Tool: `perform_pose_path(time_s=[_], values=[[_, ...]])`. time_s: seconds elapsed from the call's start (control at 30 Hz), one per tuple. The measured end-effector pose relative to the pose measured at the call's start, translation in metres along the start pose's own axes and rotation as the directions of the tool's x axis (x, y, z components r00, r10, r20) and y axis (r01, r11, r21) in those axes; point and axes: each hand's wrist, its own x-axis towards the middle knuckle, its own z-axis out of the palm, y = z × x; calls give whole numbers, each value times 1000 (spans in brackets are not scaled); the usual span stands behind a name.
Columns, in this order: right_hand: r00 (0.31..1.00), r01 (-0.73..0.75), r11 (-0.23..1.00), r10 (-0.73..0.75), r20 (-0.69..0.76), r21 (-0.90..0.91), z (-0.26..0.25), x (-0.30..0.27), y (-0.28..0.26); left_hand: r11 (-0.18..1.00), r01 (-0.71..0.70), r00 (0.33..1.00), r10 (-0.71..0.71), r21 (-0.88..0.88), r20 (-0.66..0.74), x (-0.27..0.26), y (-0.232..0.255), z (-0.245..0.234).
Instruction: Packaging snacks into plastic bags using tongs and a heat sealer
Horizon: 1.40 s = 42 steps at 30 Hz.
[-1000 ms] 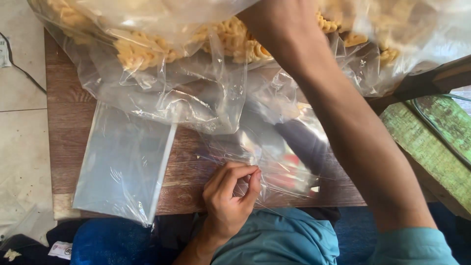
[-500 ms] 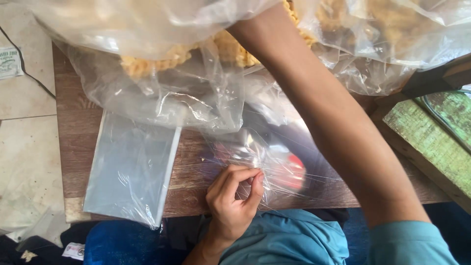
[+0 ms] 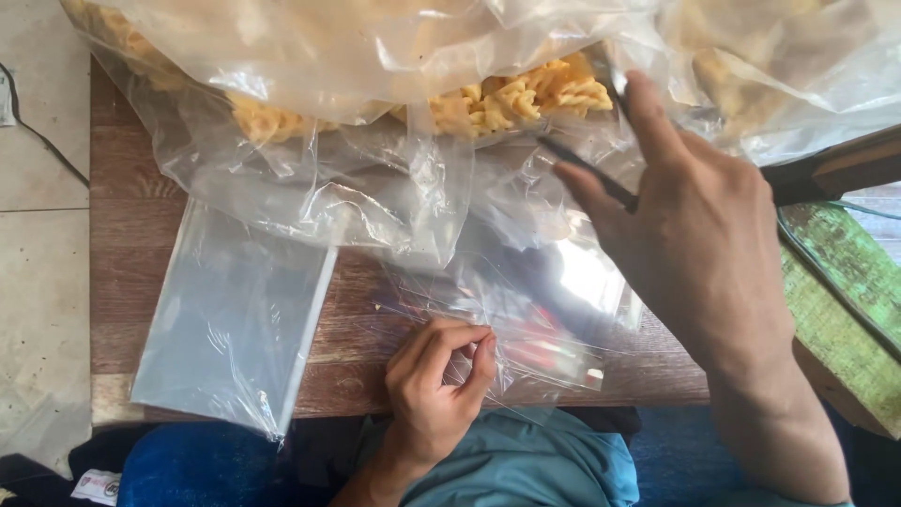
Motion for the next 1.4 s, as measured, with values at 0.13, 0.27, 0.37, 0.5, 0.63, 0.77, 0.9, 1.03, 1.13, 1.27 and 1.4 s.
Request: perform_pose_path(time_s=[0.13,0.27,0.37,0.5,0.63,0.77,0.9,1.03,1.13,1.27,1.4], values=[[991,-130,976,122,-56,-175,18,10,20,1000,-16,1000,16,9,7,0,-1,0],[998,-67,996,66,-22,-60,32,21,29,1000,7,1000,-7,-12,10,-1,1,-1],[999,-44,998,43,-14,-38,24,7,34,1000,0,1000,0,-9,-6,-1,-2,0],[999,-30,999,28,39,27,13,-13,44,1000,-25,1000,25,-1,-10,1,2,0],[1000,7,992,-9,-12,-129,43,-9,53,999,-27,1000,27,24,-10,0,1,2],[986,64,998,-66,-154,-14,52,-6,55,1000,-22,1000,22,13,0,-2,-3,1],[989,67,973,-36,-144,221,33,-12,55,1000,-5,1000,5,10,-5,-2,-1,2],[967,-244,903,197,163,355,1,-15,50,1000,-18,1000,18,11,-7,-2,-3,2],[959,-244,955,212,187,168,-2,-22,54,999,-29,1000,29,14,0,-3,-2,2],[993,-99,983,89,71,153,25,-33,69,1000,-21,1000,21,12,-2,-2,-3,3],[990,56,991,-40,-136,119,47,-33,59,1000,-8,1000,8,-12,6,-1,0,1]])
